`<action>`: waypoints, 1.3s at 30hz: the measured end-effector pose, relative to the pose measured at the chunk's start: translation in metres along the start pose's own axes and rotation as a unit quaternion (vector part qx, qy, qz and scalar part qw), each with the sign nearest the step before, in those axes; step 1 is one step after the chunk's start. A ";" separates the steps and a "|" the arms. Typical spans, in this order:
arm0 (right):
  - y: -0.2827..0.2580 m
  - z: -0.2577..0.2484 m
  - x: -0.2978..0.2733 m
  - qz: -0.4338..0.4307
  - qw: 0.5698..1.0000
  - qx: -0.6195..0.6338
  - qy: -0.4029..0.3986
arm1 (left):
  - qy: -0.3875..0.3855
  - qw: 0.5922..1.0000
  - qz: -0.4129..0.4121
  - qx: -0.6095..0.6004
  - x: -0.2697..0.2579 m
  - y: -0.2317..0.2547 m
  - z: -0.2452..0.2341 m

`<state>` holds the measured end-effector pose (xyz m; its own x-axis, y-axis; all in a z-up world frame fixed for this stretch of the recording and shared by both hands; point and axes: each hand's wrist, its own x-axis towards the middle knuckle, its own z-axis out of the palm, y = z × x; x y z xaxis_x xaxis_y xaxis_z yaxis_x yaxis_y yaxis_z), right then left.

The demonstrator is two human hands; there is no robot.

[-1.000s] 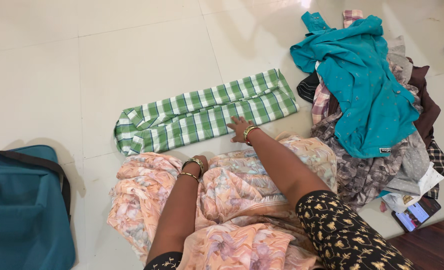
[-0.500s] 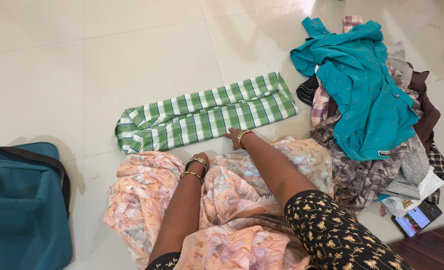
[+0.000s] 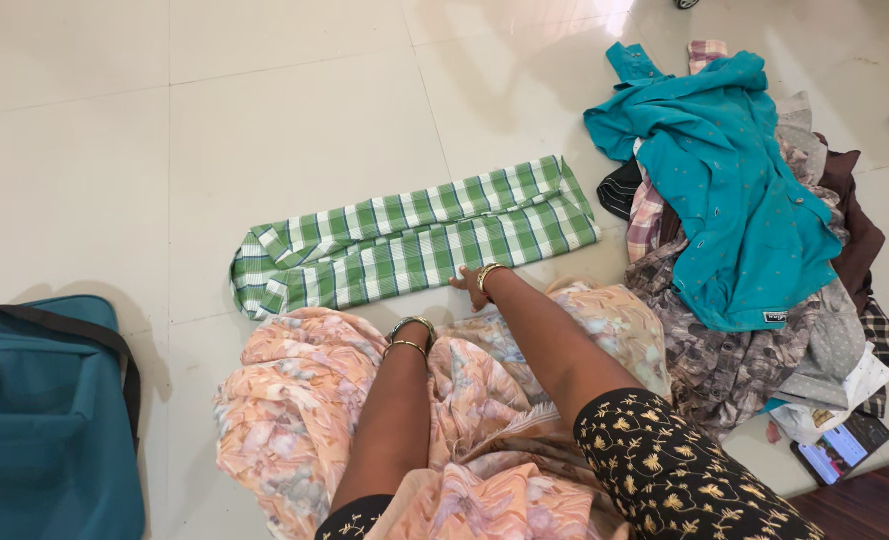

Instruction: The person folds a green and white plaid shirt on the floor and then places it inside a blue backpack.

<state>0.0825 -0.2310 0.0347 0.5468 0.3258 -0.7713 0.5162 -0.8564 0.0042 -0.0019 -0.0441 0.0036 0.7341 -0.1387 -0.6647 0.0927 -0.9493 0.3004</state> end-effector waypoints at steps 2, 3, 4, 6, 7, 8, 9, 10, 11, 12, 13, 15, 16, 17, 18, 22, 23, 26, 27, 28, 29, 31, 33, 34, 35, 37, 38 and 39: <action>-0.003 -0.002 0.001 0.011 1.000 -0.005 -0.010 | -0.002 1.000 0.004 0.000 0.001 0.002 0.002; -0.004 -0.003 0.001 0.016 1.000 -0.008 -0.015 | -0.002 1.000 0.007 -0.002 0.002 0.001 0.003; -0.004 -0.003 0.002 0.015 1.000 -0.017 -0.013 | -0.001 1.000 0.007 -0.001 0.002 0.002 0.003; -0.004 -0.001 0.001 0.015 0.999 -0.032 -0.011 | 0.001 1.000 0.010 -0.001 0.002 0.000 0.004; -0.004 0.000 0.001 0.011 1.000 -0.025 -0.009 | 0.001 1.000 0.012 0.000 0.002 -0.002 0.005; -0.003 0.000 0.001 0.007 1.000 -0.018 -0.007 | 0.002 1.000 0.018 -0.001 0.003 -0.003 0.004; -0.003 0.002 0.000 0.004 1.000 -0.011 -0.006 | 0.005 1.000 0.020 -0.004 0.004 -0.005 0.003; -0.002 0.002 0.000 0.004 1.000 -0.012 -0.008 | 0.015 1.000 0.024 -0.007 0.005 -0.007 -0.001; -0.001 0.003 0.001 0.004 1.000 -0.012 -0.010 | 0.028 0.999 0.028 -0.012 0.006 -0.010 -0.006; -0.003 0.006 0.002 0.002 1.000 -0.012 -0.013 | 0.050 0.998 0.027 -0.023 0.005 -0.016 -0.013; -0.003 0.008 0.003 -0.005 1.000 -0.014 -0.017 | 0.084 0.995 0.019 -0.043 0.003 -0.021 -0.023; 0.002 0.009 0.007 -0.016 1.000 -0.016 -0.019 | 0.151 0.985 0.002 -0.078 -0.001 -0.038 -0.050; 0.005 0.010 0.009 -0.022 0.999 -0.013 -0.020 | 0.180 0.979 -0.007 -0.093 -0.004 -0.048 -0.062; 0.007 0.010 0.012 -0.028 0.999 -0.011 -0.021 | 0.200 0.976 -0.015 -0.083 -0.009 -0.056 -0.074; 0.010 0.011 0.013 -0.035 0.999 -0.008 -0.024 | 0.220 0.973 -0.024 -0.074 -0.018 -0.060 -0.084; 0.024 0.012 0.017 -0.051 0.999 -0.016 -0.006 | 0.238 0.966 -0.084 -0.063 -0.034 -0.074 -0.111; 0.027 0.010 0.018 -0.056 0.998 -0.017 -0.003 | 0.226 0.965 -0.110 -0.073 -0.033 -0.079 -0.112; 0.044 0.008 0.019 -0.089 0.996 0.011 0.003 | 0.171 0.962 -0.178 -0.116 -0.023 -0.095 -0.104; 0.050 0.008 0.019 -0.102 0.994 0.027 0.005 | 0.149 0.960 -0.200 -0.131 -0.019 -0.100 -0.099; 0.057 0.008 0.019 -0.107 0.994 0.037 0.005 | 0.144 0.962 -0.203 -0.111 -0.013 -0.103 -0.098; 0.063 0.008 0.018 -0.111 0.993 0.046 0.005 | 0.138 0.964 -0.207 -0.091 -0.007 -0.106 -0.097; 0.073 0.013 0.018 -0.119 0.989 0.079 0.032 | 0.158 0.962 -0.210 -0.073 0.000 -0.110 -0.092; 0.081 0.021 0.020 -0.116 0.981 0.127 0.087 | 0.208 0.954 -0.201 -0.074 0.007 -0.108 -0.089; 0.085 0.023 0.020 -0.105 0.980 0.136 0.100 | 0.196 0.955 -0.205 -0.082 0.008 -0.107 -0.088; 0.089 0.025 0.021 -0.094 0.979 0.144 0.113 | 0.185 0.956 -0.209 -0.090 0.007 -0.107 -0.088; 0.100 0.027 0.023 -0.083 0.981 0.138 0.104 | 0.169 0.956 -0.215 -0.102 0.007 -0.105 -0.089; 0.111 0.027 0.022 -0.082 0.985 0.127 0.081 | 0.164 0.957 -0.216 -0.103 0.006 -0.106 -0.089; 0.122 0.027 0.020 -0.081 0.988 0.116 0.057 | 0.159 0.957 -0.217 -0.105 0.006 -0.106 -0.088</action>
<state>0.1387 -0.3398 0.0026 0.5476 0.4980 -0.6724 0.4453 -0.8538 -0.2697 0.0519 0.0807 0.0285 0.7602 0.3804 -0.5267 0.5441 -0.8158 0.1961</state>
